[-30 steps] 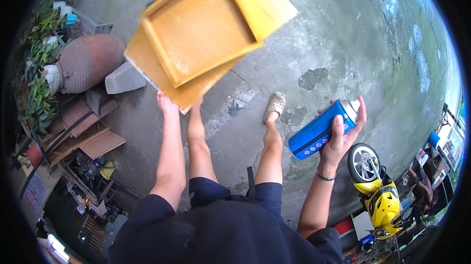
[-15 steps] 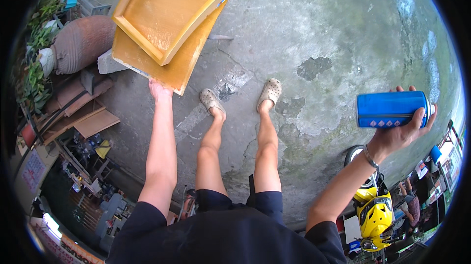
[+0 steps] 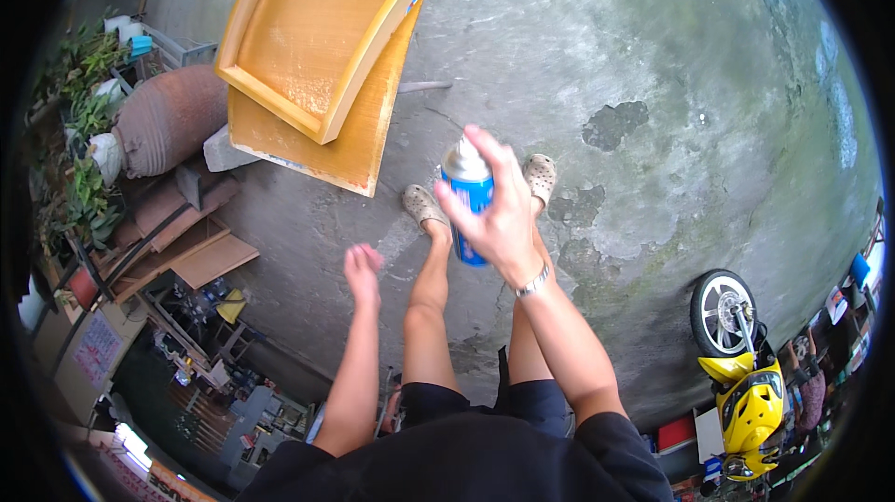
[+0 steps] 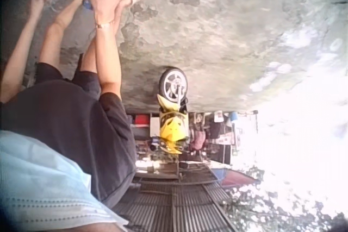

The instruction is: The person spray paints a yellow wooden frame with a blue spray can. They move around the frame to cover all sides and edges, then briefly walk to a table where another person is working before returning to continue painting.

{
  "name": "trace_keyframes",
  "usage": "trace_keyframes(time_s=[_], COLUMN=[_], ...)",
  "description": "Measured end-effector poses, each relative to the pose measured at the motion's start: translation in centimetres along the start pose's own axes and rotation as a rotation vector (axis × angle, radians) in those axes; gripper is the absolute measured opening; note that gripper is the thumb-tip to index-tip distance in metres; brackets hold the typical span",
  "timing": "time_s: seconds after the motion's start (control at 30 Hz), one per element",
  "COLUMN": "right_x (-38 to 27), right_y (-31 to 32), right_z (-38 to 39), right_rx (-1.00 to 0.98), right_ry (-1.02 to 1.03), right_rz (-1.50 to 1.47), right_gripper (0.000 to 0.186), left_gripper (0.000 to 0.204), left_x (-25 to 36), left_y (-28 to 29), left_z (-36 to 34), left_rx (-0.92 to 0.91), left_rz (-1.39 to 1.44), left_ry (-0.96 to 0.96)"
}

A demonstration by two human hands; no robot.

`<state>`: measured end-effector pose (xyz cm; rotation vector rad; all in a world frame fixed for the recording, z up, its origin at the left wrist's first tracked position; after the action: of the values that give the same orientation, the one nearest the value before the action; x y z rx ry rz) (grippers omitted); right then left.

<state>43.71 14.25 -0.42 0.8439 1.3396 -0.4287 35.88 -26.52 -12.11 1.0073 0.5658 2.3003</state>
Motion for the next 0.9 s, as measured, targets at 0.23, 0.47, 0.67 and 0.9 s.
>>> trace_keyframes(time_s=[0.23,0.47,0.67,0.9], right_x=[5.1,6.9,4.6,-0.4], right_y=[3.3,3.6,-5.6,-13.0], right_z=[-11.4,-12.7,-4.3,8.4], right_rx=[0.453,0.594,0.349,-0.013], right_ry=[0.127,0.08,-0.009,-0.072], right_rz=[0.026,0.0,-0.11,-0.128], right_gripper=[0.066,0.064,0.065,0.069], left_gripper=[0.045,0.034,0.068,0.111], left_x=[-6.0,-8.4,-11.5,-7.6], left_y=[3.8,5.4,5.4,4.3], left_z=[10.7,12.0,11.2,12.5], left_rx=[-0.037,-0.012,-0.142,-0.222], left_rz=[-0.415,-0.525,-0.679,-1.003], left_ry=[0.068,0.042,-0.084,0.361])
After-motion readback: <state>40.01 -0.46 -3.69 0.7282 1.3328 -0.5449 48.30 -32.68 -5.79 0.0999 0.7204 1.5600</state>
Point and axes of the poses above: each hand's wrist, its own z-axis away from the middle knuckle, its own y-axis out of the back of the hand, x = y × z, the point moved 6 cm from there along -z, towards the middle knuckle, and after that the axes turned 6 degrees about y, right-handed, at the moved point
